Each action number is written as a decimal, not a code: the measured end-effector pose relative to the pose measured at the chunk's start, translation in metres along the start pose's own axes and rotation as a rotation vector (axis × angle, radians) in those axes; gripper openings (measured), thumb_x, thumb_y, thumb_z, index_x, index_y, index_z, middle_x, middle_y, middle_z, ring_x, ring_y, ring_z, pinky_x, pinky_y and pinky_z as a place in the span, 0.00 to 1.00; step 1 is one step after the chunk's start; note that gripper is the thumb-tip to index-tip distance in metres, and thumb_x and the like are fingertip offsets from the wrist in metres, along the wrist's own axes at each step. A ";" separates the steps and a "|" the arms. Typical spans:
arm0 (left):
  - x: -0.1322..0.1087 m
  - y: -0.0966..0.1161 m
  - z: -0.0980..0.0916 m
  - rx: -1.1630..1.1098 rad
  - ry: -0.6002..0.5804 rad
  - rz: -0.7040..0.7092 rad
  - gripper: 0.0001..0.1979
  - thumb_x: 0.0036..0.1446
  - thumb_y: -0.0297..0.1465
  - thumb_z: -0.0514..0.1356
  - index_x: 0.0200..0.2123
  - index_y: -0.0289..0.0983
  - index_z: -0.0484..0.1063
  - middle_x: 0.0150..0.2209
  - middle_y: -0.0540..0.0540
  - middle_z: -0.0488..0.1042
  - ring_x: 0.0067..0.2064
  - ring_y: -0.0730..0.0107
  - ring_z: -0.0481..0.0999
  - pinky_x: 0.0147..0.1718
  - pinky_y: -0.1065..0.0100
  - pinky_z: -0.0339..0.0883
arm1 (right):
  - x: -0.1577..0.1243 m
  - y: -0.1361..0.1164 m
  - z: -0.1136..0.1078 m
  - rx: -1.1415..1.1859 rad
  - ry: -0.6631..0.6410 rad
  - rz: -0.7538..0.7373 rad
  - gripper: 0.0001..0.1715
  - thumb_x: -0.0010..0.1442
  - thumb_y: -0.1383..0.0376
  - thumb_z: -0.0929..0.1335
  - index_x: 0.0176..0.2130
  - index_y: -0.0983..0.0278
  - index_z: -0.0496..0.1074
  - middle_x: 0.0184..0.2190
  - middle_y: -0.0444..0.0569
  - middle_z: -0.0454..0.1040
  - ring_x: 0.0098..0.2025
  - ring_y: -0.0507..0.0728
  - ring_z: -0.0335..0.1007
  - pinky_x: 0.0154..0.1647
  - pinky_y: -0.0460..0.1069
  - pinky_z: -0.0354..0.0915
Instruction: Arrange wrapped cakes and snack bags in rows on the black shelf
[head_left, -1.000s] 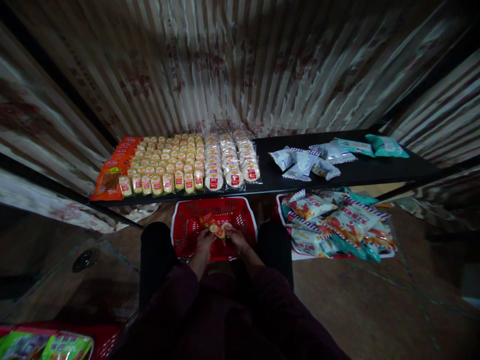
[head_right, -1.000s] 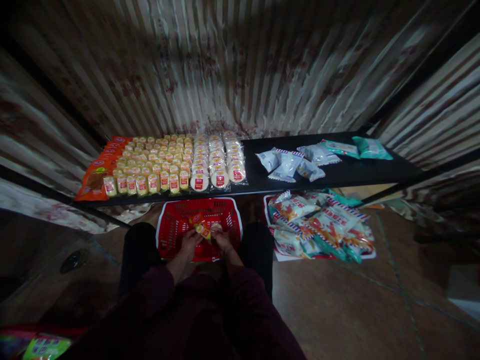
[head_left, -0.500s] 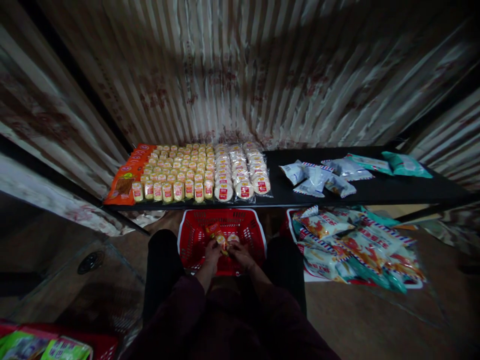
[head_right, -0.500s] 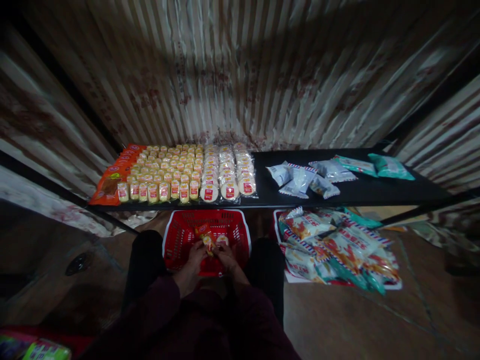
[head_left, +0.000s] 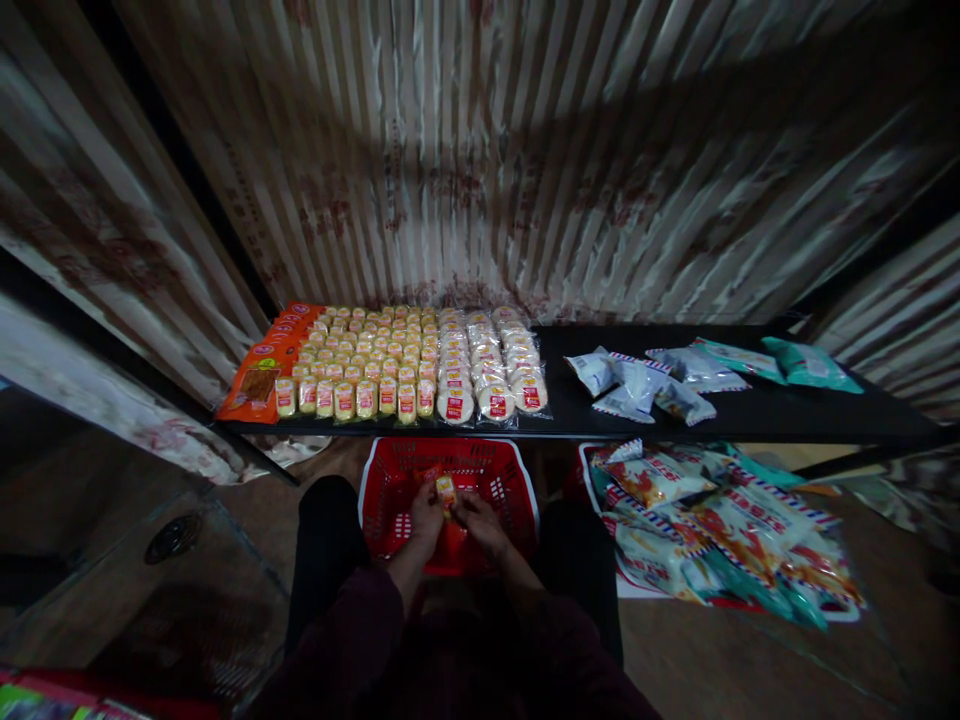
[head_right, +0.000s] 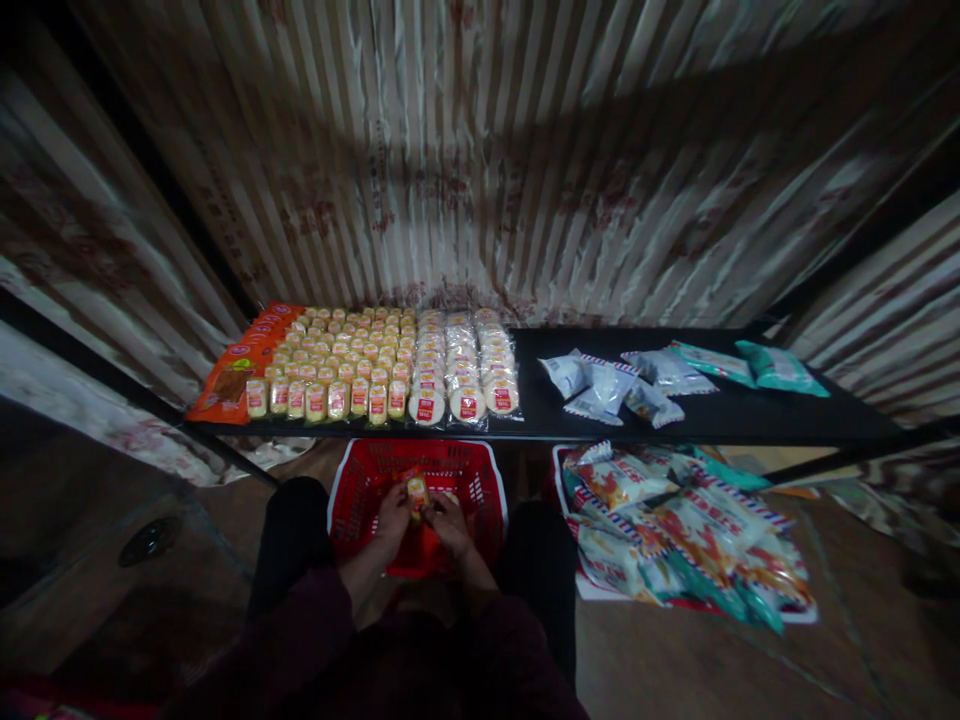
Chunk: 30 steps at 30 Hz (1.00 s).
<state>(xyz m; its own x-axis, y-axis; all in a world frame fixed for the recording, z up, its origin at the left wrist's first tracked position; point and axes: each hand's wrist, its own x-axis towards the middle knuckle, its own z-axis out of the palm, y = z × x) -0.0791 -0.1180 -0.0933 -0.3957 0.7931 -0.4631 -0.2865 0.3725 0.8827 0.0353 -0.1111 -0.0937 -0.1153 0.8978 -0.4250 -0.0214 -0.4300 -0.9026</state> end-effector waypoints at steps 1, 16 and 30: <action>0.001 0.004 -0.001 0.012 0.009 0.013 0.13 0.44 0.17 0.60 0.33 0.36 0.75 0.31 0.47 0.78 0.36 0.69 0.77 0.43 0.67 0.68 | -0.001 -0.005 0.003 -0.018 0.006 -0.023 0.21 0.36 0.53 0.75 0.30 0.61 0.73 0.26 0.44 0.73 0.32 0.56 0.71 0.35 0.50 0.67; -0.010 0.085 -0.045 0.299 0.141 0.551 0.13 0.57 0.25 0.53 0.46 0.39 0.66 0.47 0.41 0.73 0.49 0.63 0.73 0.52 0.63 0.63 | -0.002 -0.069 0.081 -0.231 0.018 -0.445 0.15 0.52 0.63 0.68 0.42 0.59 0.72 0.42 0.48 0.77 0.45 0.57 0.73 0.52 0.53 0.65; 0.010 0.118 -0.056 0.256 0.211 0.668 0.14 0.58 0.28 0.54 0.48 0.38 0.65 0.46 0.41 0.73 0.48 0.65 0.73 0.50 0.65 0.64 | 0.008 -0.097 0.116 -0.274 0.098 -0.555 0.14 0.54 0.66 0.66 0.42 0.61 0.65 0.41 0.49 0.75 0.44 0.56 0.72 0.49 0.53 0.66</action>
<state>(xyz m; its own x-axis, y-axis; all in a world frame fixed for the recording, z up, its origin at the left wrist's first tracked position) -0.1655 -0.0931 0.0016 -0.5805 0.7903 0.1961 0.2759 -0.0357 0.9605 -0.0792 -0.0735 -0.0017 -0.0684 0.9905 0.1197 0.2045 0.1313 -0.9700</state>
